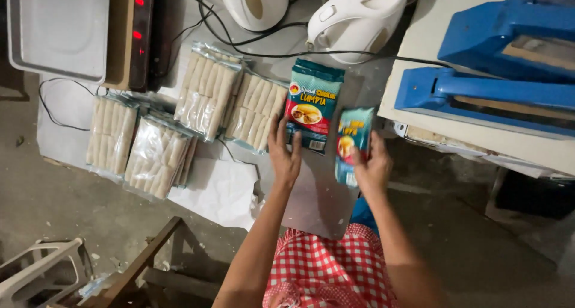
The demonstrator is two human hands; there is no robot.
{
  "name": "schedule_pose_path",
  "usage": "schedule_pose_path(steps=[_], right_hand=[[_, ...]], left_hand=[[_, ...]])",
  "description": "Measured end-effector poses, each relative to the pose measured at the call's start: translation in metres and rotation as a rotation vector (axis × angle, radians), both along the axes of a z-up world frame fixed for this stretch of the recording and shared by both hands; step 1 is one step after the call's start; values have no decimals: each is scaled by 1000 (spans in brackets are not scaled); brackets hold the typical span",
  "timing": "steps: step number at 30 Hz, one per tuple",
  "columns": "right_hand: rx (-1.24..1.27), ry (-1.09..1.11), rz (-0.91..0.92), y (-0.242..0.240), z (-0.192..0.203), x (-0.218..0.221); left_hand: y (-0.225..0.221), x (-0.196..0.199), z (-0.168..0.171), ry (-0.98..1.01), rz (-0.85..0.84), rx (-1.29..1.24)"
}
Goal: The person seals bags of lumpia wrappers using a heat sealer.
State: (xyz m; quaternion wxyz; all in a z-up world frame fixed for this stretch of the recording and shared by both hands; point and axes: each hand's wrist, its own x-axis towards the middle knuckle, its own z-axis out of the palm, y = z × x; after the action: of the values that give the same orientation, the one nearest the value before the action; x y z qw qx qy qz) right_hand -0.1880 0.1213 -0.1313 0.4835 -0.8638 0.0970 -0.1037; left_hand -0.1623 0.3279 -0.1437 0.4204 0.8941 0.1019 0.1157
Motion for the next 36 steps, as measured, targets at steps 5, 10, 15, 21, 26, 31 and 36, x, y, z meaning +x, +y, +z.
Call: schedule_pose_path(steps=[5, 10, 15, 21, 26, 31, 36], right_hand=[[314, 8, 25, 40, 79, -2], [233, 1, 5, 59, 15, 49], [36, 131, 72, 61, -15, 65], [128, 210, 19, 48, 7, 32], [-4, 48, 19, 49, -3, -37], [-59, -21, 76, 68, -10, -90], [62, -80, 270, 103, 18, -78]], left_hand=[[22, -20, -20, -66, 229, -33], [91, -5, -31, -133, 373, 284], [164, 20, -46, -8, 414, 678], [195, 15, -58, -42, 256, 725], [215, 20, -59, -381, 105, 887], [200, 28, -12, -496, -7, 848], [141, 34, 89, -467, 52, 747]])
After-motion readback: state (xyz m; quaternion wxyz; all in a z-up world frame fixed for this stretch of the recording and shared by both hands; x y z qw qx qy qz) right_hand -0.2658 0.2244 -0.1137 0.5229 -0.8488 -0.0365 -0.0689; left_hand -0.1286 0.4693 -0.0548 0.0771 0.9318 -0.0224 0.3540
